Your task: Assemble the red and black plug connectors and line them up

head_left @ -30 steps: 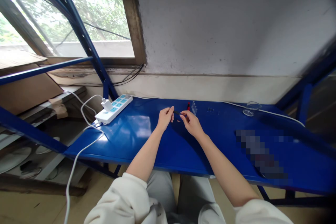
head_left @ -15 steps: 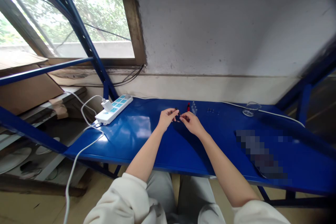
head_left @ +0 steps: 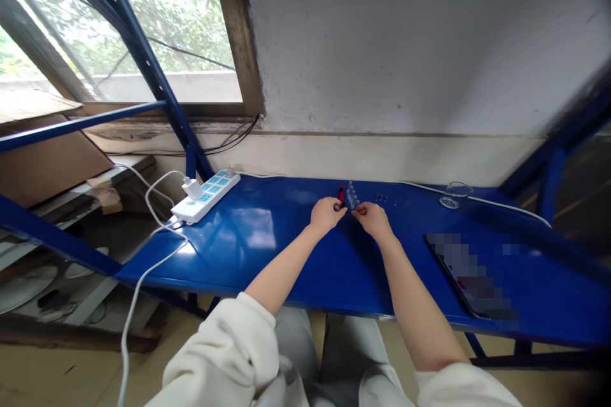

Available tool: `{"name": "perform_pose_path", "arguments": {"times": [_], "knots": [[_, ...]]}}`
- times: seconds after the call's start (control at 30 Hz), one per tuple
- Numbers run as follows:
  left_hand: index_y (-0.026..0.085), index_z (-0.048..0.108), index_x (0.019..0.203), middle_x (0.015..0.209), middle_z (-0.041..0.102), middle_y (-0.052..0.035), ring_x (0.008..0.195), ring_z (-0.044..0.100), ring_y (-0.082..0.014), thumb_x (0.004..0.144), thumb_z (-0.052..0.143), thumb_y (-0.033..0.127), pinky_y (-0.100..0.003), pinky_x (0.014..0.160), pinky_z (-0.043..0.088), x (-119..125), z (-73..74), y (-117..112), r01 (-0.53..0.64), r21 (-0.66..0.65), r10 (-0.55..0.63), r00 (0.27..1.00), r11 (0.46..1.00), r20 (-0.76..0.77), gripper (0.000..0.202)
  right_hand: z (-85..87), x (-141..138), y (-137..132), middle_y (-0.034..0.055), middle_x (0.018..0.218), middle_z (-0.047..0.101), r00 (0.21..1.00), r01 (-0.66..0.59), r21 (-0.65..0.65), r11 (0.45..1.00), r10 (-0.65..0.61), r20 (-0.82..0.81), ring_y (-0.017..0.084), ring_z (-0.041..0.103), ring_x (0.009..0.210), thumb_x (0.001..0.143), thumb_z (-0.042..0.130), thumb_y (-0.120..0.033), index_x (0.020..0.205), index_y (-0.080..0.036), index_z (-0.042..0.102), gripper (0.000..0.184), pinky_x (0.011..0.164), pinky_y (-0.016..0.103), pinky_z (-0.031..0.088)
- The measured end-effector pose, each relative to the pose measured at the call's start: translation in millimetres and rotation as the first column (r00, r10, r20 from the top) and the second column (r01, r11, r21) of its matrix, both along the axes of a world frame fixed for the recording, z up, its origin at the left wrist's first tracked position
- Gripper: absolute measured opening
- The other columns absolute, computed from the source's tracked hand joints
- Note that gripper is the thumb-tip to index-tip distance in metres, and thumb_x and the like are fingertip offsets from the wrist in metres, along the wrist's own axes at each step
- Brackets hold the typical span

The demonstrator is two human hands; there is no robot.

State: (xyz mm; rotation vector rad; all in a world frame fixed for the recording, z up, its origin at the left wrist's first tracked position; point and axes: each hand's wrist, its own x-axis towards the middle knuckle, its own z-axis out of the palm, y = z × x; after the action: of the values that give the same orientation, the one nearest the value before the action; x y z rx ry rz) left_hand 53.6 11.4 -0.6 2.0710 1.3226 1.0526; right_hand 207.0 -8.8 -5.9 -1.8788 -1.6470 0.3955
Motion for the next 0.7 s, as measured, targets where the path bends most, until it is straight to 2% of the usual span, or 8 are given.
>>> {"name": "perform_pose_path", "arguments": {"times": [0.2, 0.43, 0.57, 0.7], "knots": [[0.018, 0.057, 0.057, 0.064, 0.057, -0.0042, 0.067, 0.052, -0.0181, 0.066, 0.060, 0.025, -0.029, 0.063, 0.038, 10, -12.3, 8, -0.101, 0.032, 0.103, 0.992, 0.994, -0.069, 0.012, -10.3, -5, 2, 0.0064, 0.074, 0.065, 0.996, 0.033, -0.020, 0.999, -0.031, 0.081, 0.019, 0.060, 0.069, 0.071, 0.057, -0.031, 0.078, -0.019, 0.064, 0.016, 0.052, 0.024, 0.035], [0.018, 0.059, 0.062, 0.070, 0.057, -0.0057, 0.080, 0.052, -0.0230, 0.067, 0.062, 0.029, -0.035, 0.074, 0.036, 13, -22.8, 8, -0.156, 0.082, 0.171, 0.958, 0.984, -0.231, 0.012, -13.0, -5, 2, 0.0065, 0.071, 0.064, 0.990, 0.041, -0.033, 0.999, -0.036, 0.140, 0.019, 0.059, 0.066, 0.072, 0.056, -0.032, 0.078, -0.020, 0.064, 0.016, 0.049, 0.024, 0.034], [0.018, 0.060, 0.077, 0.077, 0.058, -0.0060, 0.082, 0.052, -0.0230, 0.069, 0.062, 0.032, -0.034, 0.074, 0.035, 6, -17.1, 3, -0.137, 0.144, 0.172, 0.950, 0.980, -0.262, 0.016, -10.5, -5, 2, 0.0069, 0.074, 0.065, 0.988, 0.047, -0.076, 0.996, -0.036, 0.147, 0.020, 0.059, 0.067, 0.072, 0.056, -0.034, 0.078, -0.021, 0.063, 0.016, 0.049, 0.024, 0.034], [0.019, 0.054, 0.105, 0.091, 0.058, -0.0073, 0.087, 0.051, -0.0219, 0.077, 0.052, 0.030, -0.033, 0.075, 0.034, -4, -5.1, -12, -0.004, 0.266, 0.089, 0.948, 0.964, -0.307, 0.029, -8.2, -6, 0, 0.0075, 0.075, 0.065, 0.988, 0.038, -0.084, 0.996, -0.024, 0.155, 0.019, 0.059, 0.066, 0.073, 0.054, -0.035, 0.080, -0.020, 0.063, 0.018, 0.049, 0.024, 0.034]]}}
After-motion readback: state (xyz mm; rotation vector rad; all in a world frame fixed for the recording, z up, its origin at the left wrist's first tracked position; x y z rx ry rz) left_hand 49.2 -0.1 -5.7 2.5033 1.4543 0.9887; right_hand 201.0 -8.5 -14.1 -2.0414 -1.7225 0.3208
